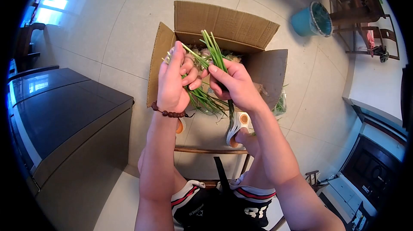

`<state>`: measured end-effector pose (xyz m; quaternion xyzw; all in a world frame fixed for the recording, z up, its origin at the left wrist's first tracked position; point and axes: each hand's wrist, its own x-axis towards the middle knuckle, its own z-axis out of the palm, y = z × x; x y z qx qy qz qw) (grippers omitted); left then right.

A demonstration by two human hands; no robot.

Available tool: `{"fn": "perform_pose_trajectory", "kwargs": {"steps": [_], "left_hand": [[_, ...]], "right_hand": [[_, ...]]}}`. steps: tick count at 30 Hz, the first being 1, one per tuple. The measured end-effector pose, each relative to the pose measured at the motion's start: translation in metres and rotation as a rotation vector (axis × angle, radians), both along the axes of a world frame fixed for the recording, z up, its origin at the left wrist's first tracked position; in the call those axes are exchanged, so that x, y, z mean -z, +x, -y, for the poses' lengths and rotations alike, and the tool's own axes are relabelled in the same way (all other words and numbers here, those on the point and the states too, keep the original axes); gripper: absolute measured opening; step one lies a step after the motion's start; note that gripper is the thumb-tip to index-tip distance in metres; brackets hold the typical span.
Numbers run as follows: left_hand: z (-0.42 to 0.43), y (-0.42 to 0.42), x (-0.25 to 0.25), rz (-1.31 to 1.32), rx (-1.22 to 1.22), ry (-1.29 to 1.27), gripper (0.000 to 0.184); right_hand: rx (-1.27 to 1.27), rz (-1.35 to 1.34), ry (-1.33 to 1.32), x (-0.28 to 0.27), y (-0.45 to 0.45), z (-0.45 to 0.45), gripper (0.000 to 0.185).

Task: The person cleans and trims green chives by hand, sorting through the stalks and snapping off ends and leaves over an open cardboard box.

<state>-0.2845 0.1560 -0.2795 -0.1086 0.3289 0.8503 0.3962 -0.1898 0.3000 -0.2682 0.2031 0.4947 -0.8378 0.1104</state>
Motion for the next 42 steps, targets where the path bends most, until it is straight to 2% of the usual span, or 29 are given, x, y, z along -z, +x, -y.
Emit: {"fn": "perform_pose_trajectory", "kwargs": {"steps": [2,5,12,15,18,24,31,34,40,42], "left_hand": [[-0.001,0.003,0.000,-0.108,0.035,-0.172,0.022],[-0.005,0.004,-0.011,-0.169,0.119,-0.281,0.026],[-0.002,0.002,-0.004,-0.099,0.033,-0.235,0.035],[-0.004,0.002,-0.003,-0.144,-0.062,-0.345,0.040],[0.000,-0.004,0.001,-0.210,-0.096,-0.245,0.038],[0.008,-0.012,0.008,-0.068,-0.249,-0.030,0.040],[0.003,-0.009,-0.009,-0.052,-0.187,-0.015,0.039],[-0.001,-0.008,-0.014,-0.031,-0.192,-0.025,0.038],[0.010,-0.013,0.006,-0.076,-0.108,0.188,0.040],[0.012,-0.013,0.005,-0.078,-0.094,0.136,0.038]], "right_hand": [[-0.019,-0.006,0.011,0.001,0.000,0.001,0.023],[-0.034,-0.017,0.027,-0.004,-0.002,0.006,0.023],[-0.028,0.002,0.030,-0.001,0.000,0.006,0.022],[-0.032,0.058,0.015,0.000,0.000,0.006,0.023],[-0.031,0.060,0.043,-0.007,-0.002,0.007,0.023],[-0.062,0.129,0.048,-0.007,0.000,0.004,0.024],[-0.040,0.173,0.063,-0.006,0.000,0.002,0.024],[-0.092,0.070,0.112,0.001,0.001,-0.001,0.024],[-0.038,0.021,0.130,0.003,0.001,-0.003,0.026],[-0.009,0.030,0.177,0.005,0.001,-0.005,0.026]]}}
